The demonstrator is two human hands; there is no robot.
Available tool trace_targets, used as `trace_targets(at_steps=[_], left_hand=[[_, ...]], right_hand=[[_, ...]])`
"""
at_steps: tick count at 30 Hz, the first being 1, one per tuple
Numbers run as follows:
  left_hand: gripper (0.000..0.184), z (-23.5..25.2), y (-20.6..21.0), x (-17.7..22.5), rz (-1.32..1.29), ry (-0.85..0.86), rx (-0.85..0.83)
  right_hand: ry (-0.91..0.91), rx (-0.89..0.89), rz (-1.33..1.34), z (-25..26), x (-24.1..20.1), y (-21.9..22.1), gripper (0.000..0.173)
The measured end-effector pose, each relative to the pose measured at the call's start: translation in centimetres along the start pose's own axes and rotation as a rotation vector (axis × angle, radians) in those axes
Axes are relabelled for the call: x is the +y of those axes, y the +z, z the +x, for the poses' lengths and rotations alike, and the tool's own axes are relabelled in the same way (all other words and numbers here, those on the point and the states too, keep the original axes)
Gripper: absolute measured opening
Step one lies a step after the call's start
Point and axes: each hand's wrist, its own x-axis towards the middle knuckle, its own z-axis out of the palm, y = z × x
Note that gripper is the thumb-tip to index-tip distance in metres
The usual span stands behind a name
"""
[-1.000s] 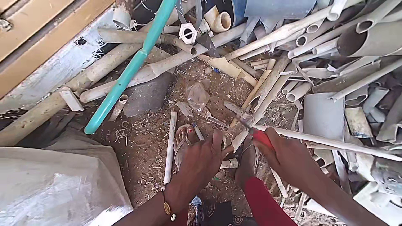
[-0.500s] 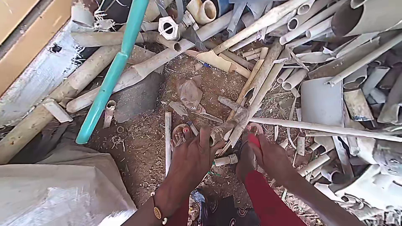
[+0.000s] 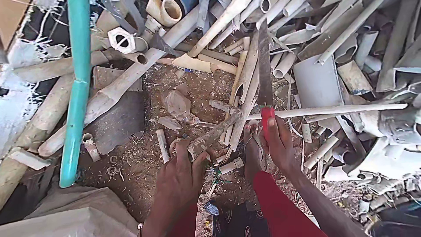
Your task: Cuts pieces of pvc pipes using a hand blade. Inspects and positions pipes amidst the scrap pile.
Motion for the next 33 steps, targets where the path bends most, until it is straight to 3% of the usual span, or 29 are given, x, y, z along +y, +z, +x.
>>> trace_targets(at_steps=[7,11,16,20,24,33], left_hand=[[0.07,-0.1,-0.1,0.2,0.001,-0.015,-0.033],[0.065,0.2,-0.3,-0.5,-0.177,-0.068,-0.026],[0.068,1.0,0.6,-5.3,-0.492,-0.301,0.135],[0.047,2.0,1.8,-9.9,-0.791,-0.608,0.15],[0.041,2.6,2.7,-12.1,-0.876,-0.805,0.14],[0.041,2.7,3.7,-11.8,-0.919,-0.885,0.14]], right_hand=[[0.082,-0.045,0.026,-1.1,2.4,0.7,0.041],[0.105,-0.054,0.013,-1.2,2.9,0.7,0.042],[0.126,-0.071,-0.051,-1.0,3.1,0.8,0.041],[0.052,-0.141,-0.248,-1.2,3.8,1.7,0.048],[-0.067,-0.212,-0.438,-1.5,3.5,2.9,0.047],[-0.032,-0.137,-0.13,0.5,1.9,4.2,0.04]])
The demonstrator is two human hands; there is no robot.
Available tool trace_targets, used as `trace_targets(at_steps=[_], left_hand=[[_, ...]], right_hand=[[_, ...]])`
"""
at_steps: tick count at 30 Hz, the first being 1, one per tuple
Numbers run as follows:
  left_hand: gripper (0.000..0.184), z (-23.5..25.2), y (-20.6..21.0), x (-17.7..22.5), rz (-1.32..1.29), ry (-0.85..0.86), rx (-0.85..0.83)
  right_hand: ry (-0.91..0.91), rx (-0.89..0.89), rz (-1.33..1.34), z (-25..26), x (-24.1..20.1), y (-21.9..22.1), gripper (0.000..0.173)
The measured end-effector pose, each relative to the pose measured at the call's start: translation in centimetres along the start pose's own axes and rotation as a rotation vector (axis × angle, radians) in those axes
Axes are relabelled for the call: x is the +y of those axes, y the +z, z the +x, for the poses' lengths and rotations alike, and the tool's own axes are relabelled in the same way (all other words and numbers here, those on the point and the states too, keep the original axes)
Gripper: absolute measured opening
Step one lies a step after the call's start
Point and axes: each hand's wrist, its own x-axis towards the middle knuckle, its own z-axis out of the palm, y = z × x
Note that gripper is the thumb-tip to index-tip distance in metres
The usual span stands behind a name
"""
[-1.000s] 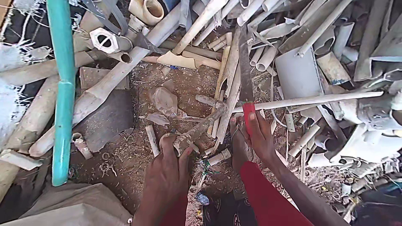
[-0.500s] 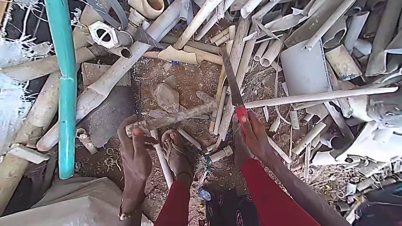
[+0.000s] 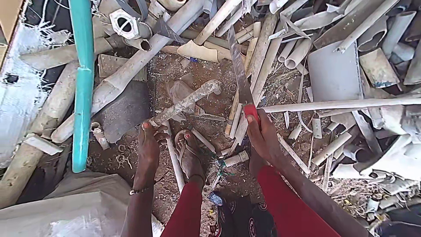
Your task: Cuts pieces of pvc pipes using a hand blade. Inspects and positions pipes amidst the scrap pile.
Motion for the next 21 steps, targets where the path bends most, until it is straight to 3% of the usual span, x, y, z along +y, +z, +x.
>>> trace_targets(at_steps=[3,8,10,12,14,18,21], left_hand=[[0.041,-0.4,0.3,0.2,0.022,0.004,-0.006],[0.041,-0.2,0.5,-0.2,0.044,-0.054,0.003],[0.041,0.0,0.4,-0.4,0.042,-0.084,0.0],[0.042,-0.1,0.4,-0.6,0.039,-0.095,-0.013],[0.042,-0.3,0.4,-0.7,0.031,-0.086,-0.02],[0.042,-0.2,0.5,-1.1,0.062,-0.048,-0.001],[0.047,-0.3,0.3,-1.2,0.11,-0.055,-0.025]], right_hand=[[-0.012,-0.023,0.024,0.5,-0.5,1.7,0.037],[0.028,-0.66,-0.307,-1.2,-2.0,3.5,0.051],[-0.023,-0.555,-0.262,-1.0,-2.0,2.9,0.05],[-0.076,-0.265,-0.133,0.2,-1.7,2.2,0.043],[-0.02,-0.089,-0.064,1.9,-1.6,2.1,0.038],[0.051,-0.23,-0.275,1.2,-2.7,2.9,0.035],[0.054,-0.263,-0.197,1.8,-2.8,0.4,0.037]])
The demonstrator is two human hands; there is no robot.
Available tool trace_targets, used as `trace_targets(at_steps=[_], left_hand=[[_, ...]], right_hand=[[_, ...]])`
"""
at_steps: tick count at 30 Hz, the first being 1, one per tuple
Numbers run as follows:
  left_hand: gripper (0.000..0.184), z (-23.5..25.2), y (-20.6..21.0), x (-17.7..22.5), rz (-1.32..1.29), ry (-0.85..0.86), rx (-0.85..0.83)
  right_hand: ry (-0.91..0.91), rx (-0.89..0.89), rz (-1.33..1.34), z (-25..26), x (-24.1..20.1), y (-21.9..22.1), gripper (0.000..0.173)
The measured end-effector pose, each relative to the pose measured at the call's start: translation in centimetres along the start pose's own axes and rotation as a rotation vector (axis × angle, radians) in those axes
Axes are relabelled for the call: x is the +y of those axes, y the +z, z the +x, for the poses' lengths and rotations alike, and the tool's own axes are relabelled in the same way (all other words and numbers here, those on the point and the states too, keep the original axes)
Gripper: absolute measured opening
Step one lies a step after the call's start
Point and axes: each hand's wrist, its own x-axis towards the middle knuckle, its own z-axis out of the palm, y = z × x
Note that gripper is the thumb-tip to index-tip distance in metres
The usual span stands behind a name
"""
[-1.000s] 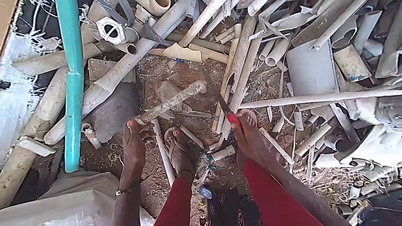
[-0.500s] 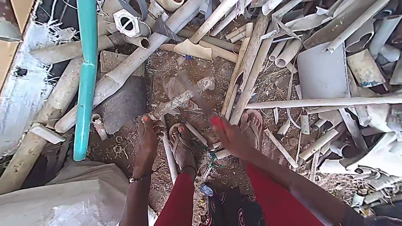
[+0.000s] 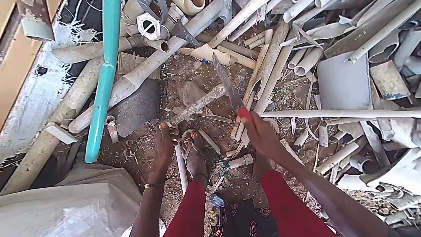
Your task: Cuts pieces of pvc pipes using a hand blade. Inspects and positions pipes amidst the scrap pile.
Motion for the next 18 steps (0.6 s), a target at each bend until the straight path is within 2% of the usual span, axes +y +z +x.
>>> trace_targets(at_steps=[3,5,6,8,10,11,14,16,17,18], left_hand=[[0.043,-0.3,0.4,0.1,-0.031,-0.011,0.003],[0.045,-0.3,0.5,0.2,-0.034,-0.002,0.001],[0.045,-0.3,0.7,0.2,-0.033,-0.005,0.007],[0.046,-0.1,0.7,0.2,-0.028,-0.023,0.009],[0.047,0.1,0.5,0.0,-0.013,-0.025,0.0],[0.047,0.0,0.3,-0.1,-0.004,-0.016,-0.006],[0.046,-0.2,0.5,-0.4,-0.003,0.005,-0.015],[0.047,-0.3,0.5,-0.2,0.008,0.003,-0.005],[0.048,-0.4,0.6,-0.1,0.013,-0.002,0.003],[0.048,-0.4,0.7,0.2,0.015,-0.008,0.005]], right_hand=[[-0.084,0.191,0.206,0.3,0.1,-1.9,0.044],[-0.085,0.289,0.242,0.6,-0.1,-0.9,0.044],[-0.069,0.263,0.187,0.4,0.0,0.3,0.043],[0.002,0.009,-0.02,-0.2,0.0,2.1,0.043],[-0.004,-0.108,-0.098,-0.5,-0.2,2.5,0.043],[-0.026,-0.085,-0.062,-0.8,-0.3,2.1,0.042],[-0.134,0.188,0.081,-0.2,-0.2,0.8,0.039],[-0.139,0.29,-0.027,0.2,-0.4,1.2,0.04],[-0.108,0.233,-0.143,-0.1,-0.7,1.6,0.041],[-0.029,0.08,-0.228,-0.3,-1.1,1.9,0.043]])
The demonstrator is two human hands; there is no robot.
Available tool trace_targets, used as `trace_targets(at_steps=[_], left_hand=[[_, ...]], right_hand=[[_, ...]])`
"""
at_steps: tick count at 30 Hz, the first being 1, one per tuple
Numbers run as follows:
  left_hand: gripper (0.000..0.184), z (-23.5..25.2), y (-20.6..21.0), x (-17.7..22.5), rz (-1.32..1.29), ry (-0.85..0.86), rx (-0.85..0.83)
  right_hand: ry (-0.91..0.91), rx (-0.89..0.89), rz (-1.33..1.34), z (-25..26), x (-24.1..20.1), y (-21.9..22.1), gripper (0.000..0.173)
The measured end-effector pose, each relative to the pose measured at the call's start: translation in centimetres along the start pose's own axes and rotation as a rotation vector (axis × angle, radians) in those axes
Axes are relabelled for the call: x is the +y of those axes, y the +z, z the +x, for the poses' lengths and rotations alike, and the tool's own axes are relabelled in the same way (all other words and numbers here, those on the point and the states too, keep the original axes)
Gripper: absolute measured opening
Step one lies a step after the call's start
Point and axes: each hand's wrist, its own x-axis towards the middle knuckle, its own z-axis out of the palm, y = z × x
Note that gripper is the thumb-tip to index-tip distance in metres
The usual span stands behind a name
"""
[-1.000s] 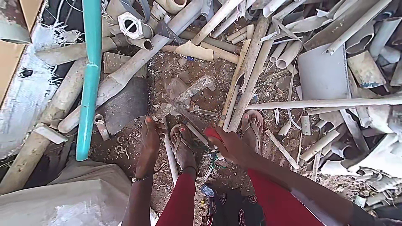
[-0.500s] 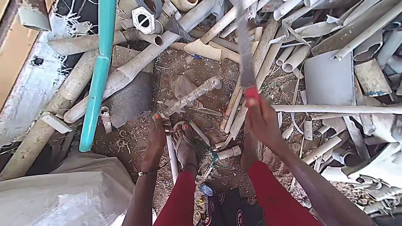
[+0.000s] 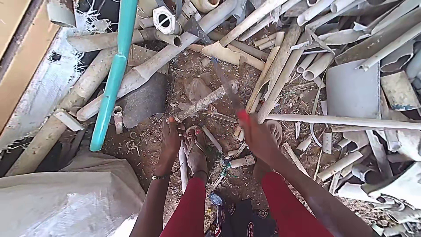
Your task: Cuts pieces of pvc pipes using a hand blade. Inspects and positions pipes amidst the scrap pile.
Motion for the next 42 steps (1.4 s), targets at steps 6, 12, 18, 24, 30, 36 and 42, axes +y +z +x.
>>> trace_targets(at_steps=[6,12,18,24,30,36,42], left_hand=[[0.045,-0.1,-0.1,-0.6,-0.019,0.024,-0.019],[0.046,-0.1,0.0,-0.5,-0.008,0.04,-0.019],[0.044,-0.3,-0.2,-0.6,-0.008,0.066,-0.038],[0.046,-0.6,0.1,-0.7,-0.022,0.049,-0.032],[0.044,-0.6,0.3,-1.5,-0.025,0.053,-0.024],[0.044,-0.7,0.6,-1.2,-0.007,0.089,0.02],[0.044,-0.8,0.5,-1.6,0.003,0.115,-0.007]], right_hand=[[-0.017,0.014,0.312,0.1,1.9,-0.9,0.039],[0.07,0.057,0.554,0.5,2.0,-1.5,0.037],[0.056,0.016,0.502,0.3,2.2,-0.3,0.037],[0.056,-0.006,0.387,-0.4,1.4,0.9,0.035],[0.093,-0.236,0.241,-1.0,-0.3,-2.9,0.036],[0.087,-0.138,0.142,-1.1,-0.9,-2.7,0.039],[0.107,-0.058,0.39,-1.3,0.0,-4.8,0.036]])
